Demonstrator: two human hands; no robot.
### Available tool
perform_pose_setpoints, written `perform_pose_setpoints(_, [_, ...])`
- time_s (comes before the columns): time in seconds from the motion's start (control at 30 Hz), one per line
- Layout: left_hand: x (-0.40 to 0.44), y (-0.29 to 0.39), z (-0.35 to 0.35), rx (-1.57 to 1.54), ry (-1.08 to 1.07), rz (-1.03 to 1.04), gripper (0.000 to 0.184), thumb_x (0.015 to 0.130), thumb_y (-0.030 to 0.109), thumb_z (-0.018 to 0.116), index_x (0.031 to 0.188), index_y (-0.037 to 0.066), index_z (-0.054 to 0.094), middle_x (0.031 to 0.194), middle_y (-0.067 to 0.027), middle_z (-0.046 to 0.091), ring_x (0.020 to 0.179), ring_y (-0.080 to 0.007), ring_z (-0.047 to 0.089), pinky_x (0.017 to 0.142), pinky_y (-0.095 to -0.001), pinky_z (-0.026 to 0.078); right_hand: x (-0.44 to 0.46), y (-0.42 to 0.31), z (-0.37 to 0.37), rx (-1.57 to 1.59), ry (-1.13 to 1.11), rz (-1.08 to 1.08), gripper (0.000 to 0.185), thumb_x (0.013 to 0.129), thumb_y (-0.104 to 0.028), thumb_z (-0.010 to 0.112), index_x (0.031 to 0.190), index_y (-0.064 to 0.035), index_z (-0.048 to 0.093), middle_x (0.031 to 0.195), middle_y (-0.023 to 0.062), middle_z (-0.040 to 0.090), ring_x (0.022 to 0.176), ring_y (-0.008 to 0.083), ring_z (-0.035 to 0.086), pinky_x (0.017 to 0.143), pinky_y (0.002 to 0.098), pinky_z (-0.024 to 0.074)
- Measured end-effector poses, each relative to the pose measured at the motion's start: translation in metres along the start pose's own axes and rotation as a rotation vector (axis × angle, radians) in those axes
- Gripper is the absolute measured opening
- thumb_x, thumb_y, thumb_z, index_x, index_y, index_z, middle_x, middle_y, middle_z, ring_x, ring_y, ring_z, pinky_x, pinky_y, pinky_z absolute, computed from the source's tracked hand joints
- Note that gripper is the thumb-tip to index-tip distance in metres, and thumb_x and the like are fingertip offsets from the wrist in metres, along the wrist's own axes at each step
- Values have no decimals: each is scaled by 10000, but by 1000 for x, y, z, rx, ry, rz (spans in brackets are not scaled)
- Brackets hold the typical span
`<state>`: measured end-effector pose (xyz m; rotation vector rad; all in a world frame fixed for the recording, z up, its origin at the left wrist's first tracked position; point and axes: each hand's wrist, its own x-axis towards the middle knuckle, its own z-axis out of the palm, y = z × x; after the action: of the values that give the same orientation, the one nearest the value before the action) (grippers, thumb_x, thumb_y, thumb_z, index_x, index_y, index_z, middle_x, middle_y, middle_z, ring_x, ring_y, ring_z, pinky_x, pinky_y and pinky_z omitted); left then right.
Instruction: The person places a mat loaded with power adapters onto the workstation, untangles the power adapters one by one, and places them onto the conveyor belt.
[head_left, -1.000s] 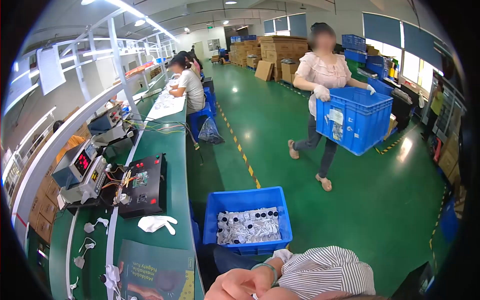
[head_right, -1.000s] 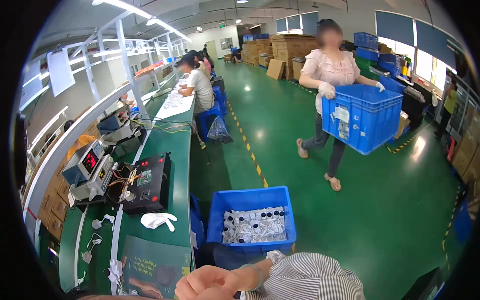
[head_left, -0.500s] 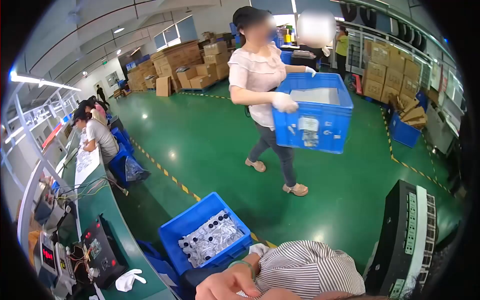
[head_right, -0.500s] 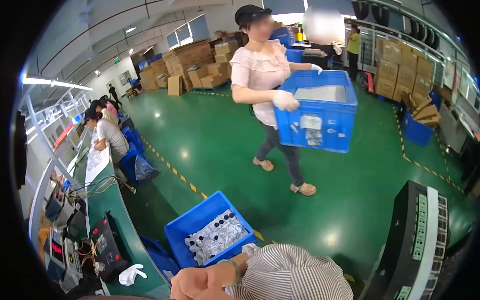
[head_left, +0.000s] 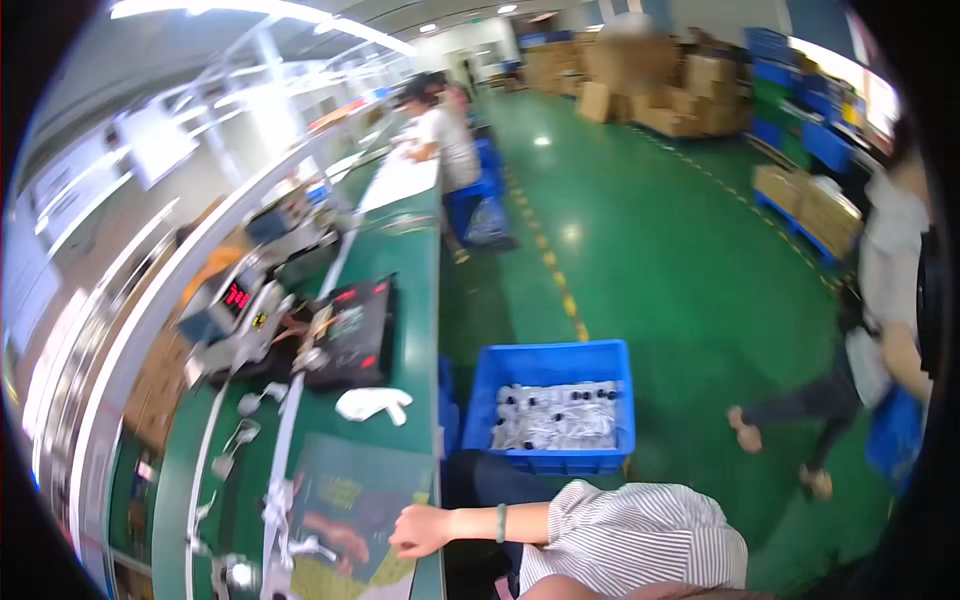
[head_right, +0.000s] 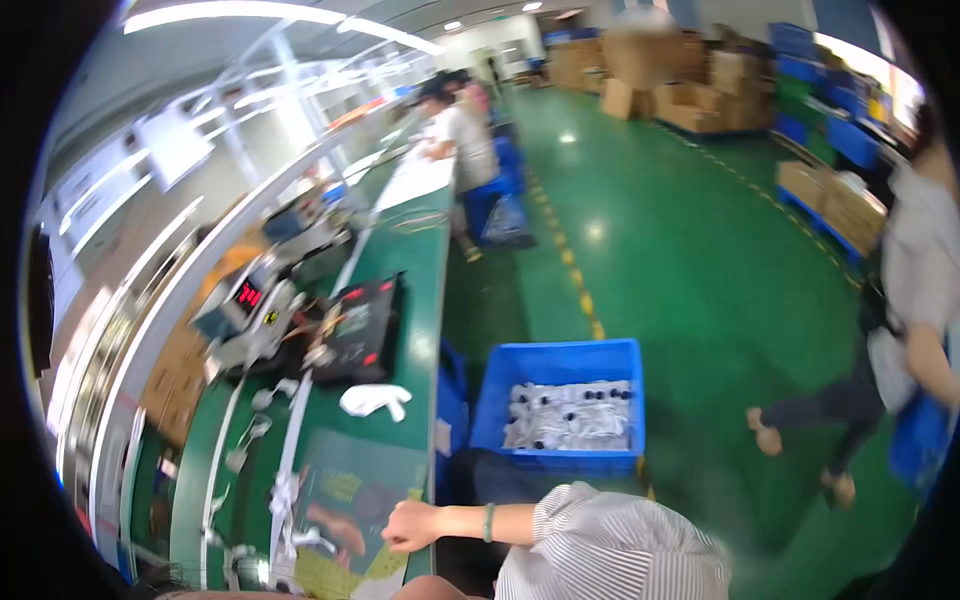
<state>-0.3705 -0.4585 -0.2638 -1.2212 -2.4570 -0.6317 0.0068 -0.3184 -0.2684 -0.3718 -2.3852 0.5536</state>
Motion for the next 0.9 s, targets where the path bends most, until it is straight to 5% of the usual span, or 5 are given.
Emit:
perform_pose_setpoints(0.13, [-20,-56,22,-189,218,193,753,733,140,777,1366,13,391,1302,-195,493,1203,-388,501,1060,-470,354,-1,7,4,115,16,85,279,892,-367,586,750,-128,602,590,97,597,626,349,607,640,459,461])
perform_pose_setpoints(0.4, [-59,17,-80,13,-385,-165,532,741,159,769,1168,87,460,1222,-181,494,996,-450,605,833,-484,517,-3,6,-6,93,34,50,240,895,-353,629,760,-154,622,617,35,599,617,244,605,625,384,439])
perform_pose_setpoints(0.6, [-48,73,-98,83,-278,-136,652,702,172,801,1267,169,476,1418,-155,392,986,-425,632,764,-470,548,-2,7,-8,48,98,-63,239,885,-338,635,735,-155,610,591,17,562,601,209,582,618,365,424])
perform_pose_setpoints(0.67, [-43,63,-92,57,-341,-116,745,711,141,787,1363,205,433,1543,-146,264,1092,-405,610,821,-468,542,-4,10,1,-12,81,-58,244,881,-324,632,711,-154,593,599,30,562,627,224,591,616,371,423])
perform_pose_setpoints(0.9, [-5,-38,2,-389,-280,-1,849,708,-62,664,1474,93,331,1339,-189,509,1255,-333,505,1044,-383,407,-7,8,1,21,109,-38,213,904,-301,629,779,-135,584,617,30,483,619,217,533,616,343,380])
